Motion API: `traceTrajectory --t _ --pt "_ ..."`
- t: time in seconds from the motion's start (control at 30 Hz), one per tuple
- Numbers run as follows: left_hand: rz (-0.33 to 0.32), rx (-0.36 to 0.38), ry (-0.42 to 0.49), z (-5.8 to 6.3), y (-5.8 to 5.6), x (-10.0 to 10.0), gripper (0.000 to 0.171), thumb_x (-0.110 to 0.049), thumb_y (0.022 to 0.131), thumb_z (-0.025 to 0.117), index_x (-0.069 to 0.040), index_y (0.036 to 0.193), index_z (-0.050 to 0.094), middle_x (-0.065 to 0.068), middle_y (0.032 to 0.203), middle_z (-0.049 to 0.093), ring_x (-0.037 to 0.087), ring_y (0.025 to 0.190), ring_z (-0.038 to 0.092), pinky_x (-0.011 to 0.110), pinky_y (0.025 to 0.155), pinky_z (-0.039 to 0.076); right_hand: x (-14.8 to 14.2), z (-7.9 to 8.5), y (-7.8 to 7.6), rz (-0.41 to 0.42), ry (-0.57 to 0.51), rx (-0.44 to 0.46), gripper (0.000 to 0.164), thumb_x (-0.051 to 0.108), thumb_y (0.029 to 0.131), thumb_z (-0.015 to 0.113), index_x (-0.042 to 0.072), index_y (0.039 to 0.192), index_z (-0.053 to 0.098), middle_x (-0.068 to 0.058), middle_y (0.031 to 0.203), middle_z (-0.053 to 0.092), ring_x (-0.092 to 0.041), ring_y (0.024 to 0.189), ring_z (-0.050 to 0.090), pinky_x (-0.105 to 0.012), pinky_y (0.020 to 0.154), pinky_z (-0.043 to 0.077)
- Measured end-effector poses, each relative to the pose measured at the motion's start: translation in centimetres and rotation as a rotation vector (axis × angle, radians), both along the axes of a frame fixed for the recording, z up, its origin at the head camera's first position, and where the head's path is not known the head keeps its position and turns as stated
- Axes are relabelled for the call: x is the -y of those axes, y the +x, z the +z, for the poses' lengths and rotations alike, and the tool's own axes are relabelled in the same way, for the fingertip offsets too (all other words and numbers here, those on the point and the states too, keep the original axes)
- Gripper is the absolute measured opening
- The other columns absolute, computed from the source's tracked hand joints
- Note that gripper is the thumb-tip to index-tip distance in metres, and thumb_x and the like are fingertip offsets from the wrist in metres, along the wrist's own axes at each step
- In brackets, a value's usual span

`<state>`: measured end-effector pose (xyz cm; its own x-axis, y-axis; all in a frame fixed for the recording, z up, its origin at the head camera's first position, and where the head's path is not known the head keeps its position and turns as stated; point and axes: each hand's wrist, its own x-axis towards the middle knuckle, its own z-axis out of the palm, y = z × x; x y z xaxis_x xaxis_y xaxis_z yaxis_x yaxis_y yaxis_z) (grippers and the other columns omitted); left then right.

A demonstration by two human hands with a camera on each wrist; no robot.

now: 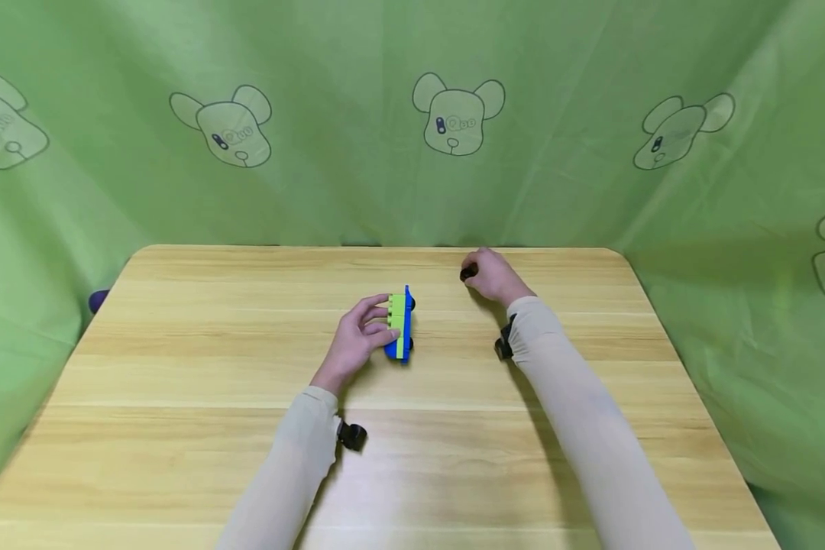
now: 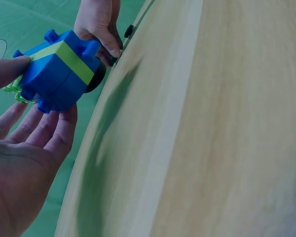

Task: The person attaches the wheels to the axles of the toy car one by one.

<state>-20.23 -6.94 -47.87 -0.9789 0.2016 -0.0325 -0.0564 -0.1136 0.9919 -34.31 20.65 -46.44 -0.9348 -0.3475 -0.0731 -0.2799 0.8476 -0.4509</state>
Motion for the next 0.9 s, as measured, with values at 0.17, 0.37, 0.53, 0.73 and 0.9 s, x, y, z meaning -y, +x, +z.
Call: traceTrajectory --t 0.17,0.37,0.53,0.73,0.9 --pt "-0.002 0.002 -0.008 0.0 -0.1 -0.1 0.066 0.008 0.084 0.071 -0.005 0.143 0.046 0.021 0.125 0.057 0.028 0.102 0.062 0.031 0.086 0.055 0.0 0.4 0.7 0.002 -0.073 0.004 0.032 0.004 0.088 0.069 -0.005 0.118 0.063 -0.021 0.113 0.054 -0.037 0.109 0.053 -0.047 0.100 0.042" --pt "-0.001 0.001 -0.009 -0.1 0.0 -0.2 0.062 0.007 0.085 0.070 -0.006 0.142 0.047 0.019 0.123 0.058 0.027 0.101 0.063 0.032 0.087 0.055 -0.2 0.8 1.8 -0.002 -0.137 -0.003 0.033 0.004 0.088 0.070 -0.006 0.119 0.062 -0.019 0.111 0.054 -0.035 0.105 0.054 -0.046 0.097 0.045" --pt "0.008 0.000 -0.034 -0.1 0.0 -0.1 0.060 0.005 0.087 0.070 -0.007 0.142 0.047 0.018 0.124 0.058 0.026 0.102 0.063 0.032 0.088 0.055 -0.4 1.0 2.8 0.005 -0.168 -0.020 0.033 0.003 0.088 0.070 -0.007 0.119 0.062 -0.019 0.112 0.054 -0.034 0.104 0.054 -0.046 0.097 0.046" --pt "0.001 0.004 -0.039 0.0 0.0 0.0 0.061 0.003 0.088 0.070 -0.006 0.143 0.046 0.020 0.127 0.055 0.026 0.103 0.062 0.032 0.088 0.054 -0.4 1.4 4.1 0.005 -0.183 -0.031 0.035 0.003 0.088 0.071 -0.005 0.120 0.061 -0.015 0.115 0.053 -0.032 0.106 0.054 -0.046 0.098 0.045" --pt "-0.009 0.022 -0.018 -0.1 -0.1 0.1 0.064 0.004 0.088 0.069 -0.004 0.145 0.043 0.023 0.130 0.054 0.024 0.102 0.062 0.030 0.088 0.054 -0.3 1.9 5.0 0.026 -0.200 -0.052 0.034 0.002 0.088 0.071 -0.004 0.120 0.061 -0.014 0.115 0.054 -0.033 0.106 0.055 -0.047 0.097 0.046"
